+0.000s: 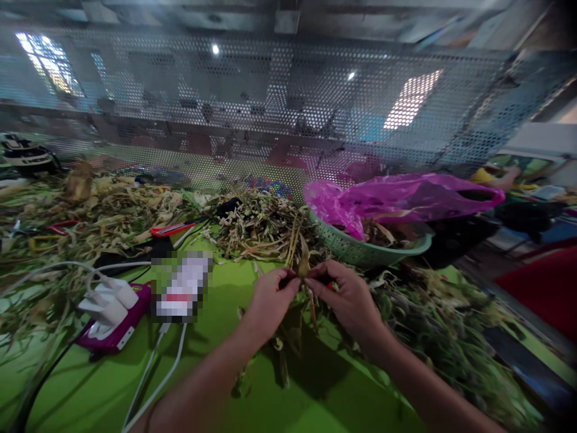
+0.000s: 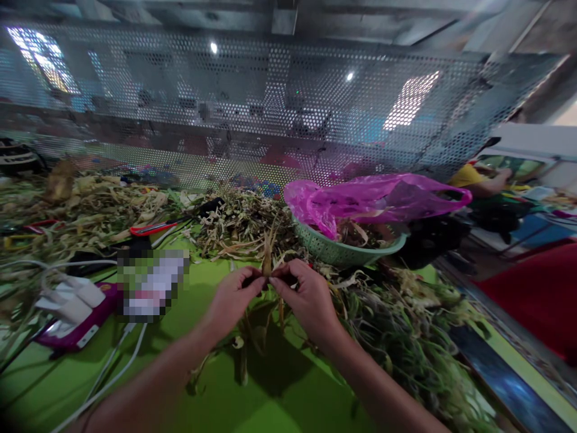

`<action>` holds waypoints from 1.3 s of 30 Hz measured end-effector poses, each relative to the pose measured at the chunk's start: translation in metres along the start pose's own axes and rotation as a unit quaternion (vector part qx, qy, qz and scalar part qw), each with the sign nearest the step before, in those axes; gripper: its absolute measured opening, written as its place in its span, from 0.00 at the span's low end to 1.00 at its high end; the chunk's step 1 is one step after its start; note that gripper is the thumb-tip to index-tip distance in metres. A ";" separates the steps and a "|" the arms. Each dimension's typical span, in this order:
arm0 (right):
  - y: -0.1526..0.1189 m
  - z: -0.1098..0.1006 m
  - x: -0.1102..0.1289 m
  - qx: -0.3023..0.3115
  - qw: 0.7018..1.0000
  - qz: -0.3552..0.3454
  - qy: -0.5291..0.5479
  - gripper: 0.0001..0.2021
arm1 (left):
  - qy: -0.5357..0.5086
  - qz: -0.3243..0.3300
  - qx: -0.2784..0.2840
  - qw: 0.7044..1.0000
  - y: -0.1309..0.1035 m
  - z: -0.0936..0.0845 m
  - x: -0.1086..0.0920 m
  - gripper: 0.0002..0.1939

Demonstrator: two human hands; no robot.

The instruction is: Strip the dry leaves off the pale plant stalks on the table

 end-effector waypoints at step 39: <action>-0.008 0.020 -0.022 0.057 0.947 0.194 0.251 0.13 | -0.218 -0.083 -0.063 0.970 -0.005 0.003 0.006 0.10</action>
Point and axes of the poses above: each hand's wrist, its own y-axis towards the middle knuckle, its own z-axis out of the palm, x = y × z, the point moved 6 cm from there along y, towards the middle knuckle, and after that the axes turned 10 degrees about z, right-handed, at the moved point
